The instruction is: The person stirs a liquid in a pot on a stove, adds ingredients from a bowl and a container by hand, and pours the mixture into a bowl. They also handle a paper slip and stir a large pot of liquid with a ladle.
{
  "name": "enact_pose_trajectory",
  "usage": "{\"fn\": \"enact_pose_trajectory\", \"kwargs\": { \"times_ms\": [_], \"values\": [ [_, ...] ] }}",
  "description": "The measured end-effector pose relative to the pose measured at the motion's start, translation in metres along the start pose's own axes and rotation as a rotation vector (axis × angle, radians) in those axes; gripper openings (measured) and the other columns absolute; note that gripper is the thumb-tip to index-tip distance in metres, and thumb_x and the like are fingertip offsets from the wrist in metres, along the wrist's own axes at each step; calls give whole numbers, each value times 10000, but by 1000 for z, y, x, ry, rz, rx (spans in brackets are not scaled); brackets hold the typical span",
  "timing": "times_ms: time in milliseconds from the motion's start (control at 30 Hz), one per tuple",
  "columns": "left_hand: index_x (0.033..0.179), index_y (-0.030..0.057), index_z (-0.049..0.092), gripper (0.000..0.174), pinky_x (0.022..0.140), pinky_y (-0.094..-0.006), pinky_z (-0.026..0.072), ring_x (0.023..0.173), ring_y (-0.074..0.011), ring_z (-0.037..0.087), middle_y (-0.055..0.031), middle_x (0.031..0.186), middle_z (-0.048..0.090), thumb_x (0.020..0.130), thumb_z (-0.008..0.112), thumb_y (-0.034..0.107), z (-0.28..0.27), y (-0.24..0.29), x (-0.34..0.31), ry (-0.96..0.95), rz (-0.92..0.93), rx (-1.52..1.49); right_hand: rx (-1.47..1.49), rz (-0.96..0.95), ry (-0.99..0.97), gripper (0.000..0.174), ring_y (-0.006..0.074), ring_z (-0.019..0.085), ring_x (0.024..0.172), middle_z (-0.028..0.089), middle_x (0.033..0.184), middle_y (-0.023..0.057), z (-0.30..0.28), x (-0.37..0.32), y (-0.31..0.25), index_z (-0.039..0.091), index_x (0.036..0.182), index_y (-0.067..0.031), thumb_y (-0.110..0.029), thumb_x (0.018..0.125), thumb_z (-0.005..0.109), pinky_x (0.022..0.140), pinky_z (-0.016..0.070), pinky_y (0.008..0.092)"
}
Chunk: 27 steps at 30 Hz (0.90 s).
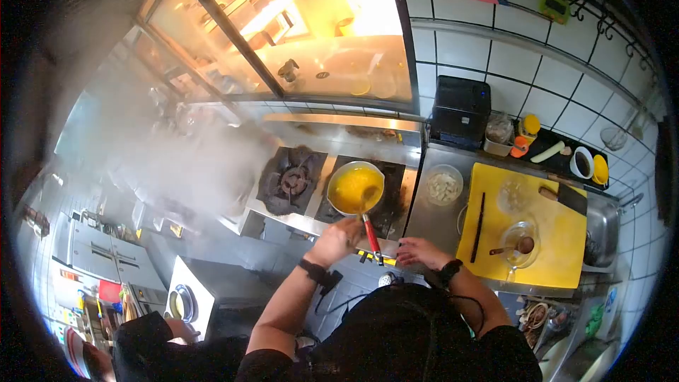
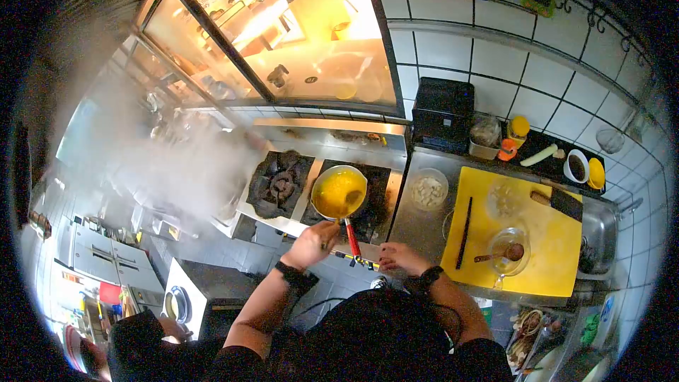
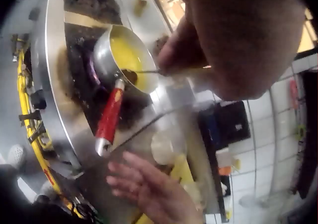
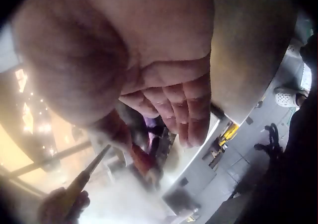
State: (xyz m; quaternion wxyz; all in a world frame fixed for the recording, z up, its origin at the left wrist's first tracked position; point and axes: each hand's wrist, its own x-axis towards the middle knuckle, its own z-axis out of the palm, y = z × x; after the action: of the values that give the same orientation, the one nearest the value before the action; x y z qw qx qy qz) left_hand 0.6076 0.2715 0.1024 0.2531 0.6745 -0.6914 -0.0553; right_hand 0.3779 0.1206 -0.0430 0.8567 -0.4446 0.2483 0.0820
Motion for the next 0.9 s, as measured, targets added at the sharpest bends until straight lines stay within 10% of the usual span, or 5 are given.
{"fn": "enact_pose_trajectory", "kwargs": {
  "times_ms": [100,467,900],
  "values": [
    [858,19,579,59,671,-456,541,775,-378,653,-191,853,632,837,596,70,17,-11,-6,-3,-167,78,41,-31,89,509,250,660,1043,602,1249,167,-20,-23,4,364,1454,20,-161,1018,557,868,575,369],
    [961,65,626,137,675,-452,542,779,-358,667,-171,882,640,853,636,147,31,-6,-6,-27,-204,182,172,-70,208,520,278,637,1080,549,1310,191,-41,-93,12,333,1466,27,-136,1017,538,908,558,383],
    [873,25,582,160,654,-445,533,706,-355,635,-159,774,591,781,650,137,14,8,2,-25,6,73,200,-88,215,530,269,634,1095,579,1295,176,-37,-103,8,345,1465,-3,-200,1020,553,917,545,379]
  ]
}}
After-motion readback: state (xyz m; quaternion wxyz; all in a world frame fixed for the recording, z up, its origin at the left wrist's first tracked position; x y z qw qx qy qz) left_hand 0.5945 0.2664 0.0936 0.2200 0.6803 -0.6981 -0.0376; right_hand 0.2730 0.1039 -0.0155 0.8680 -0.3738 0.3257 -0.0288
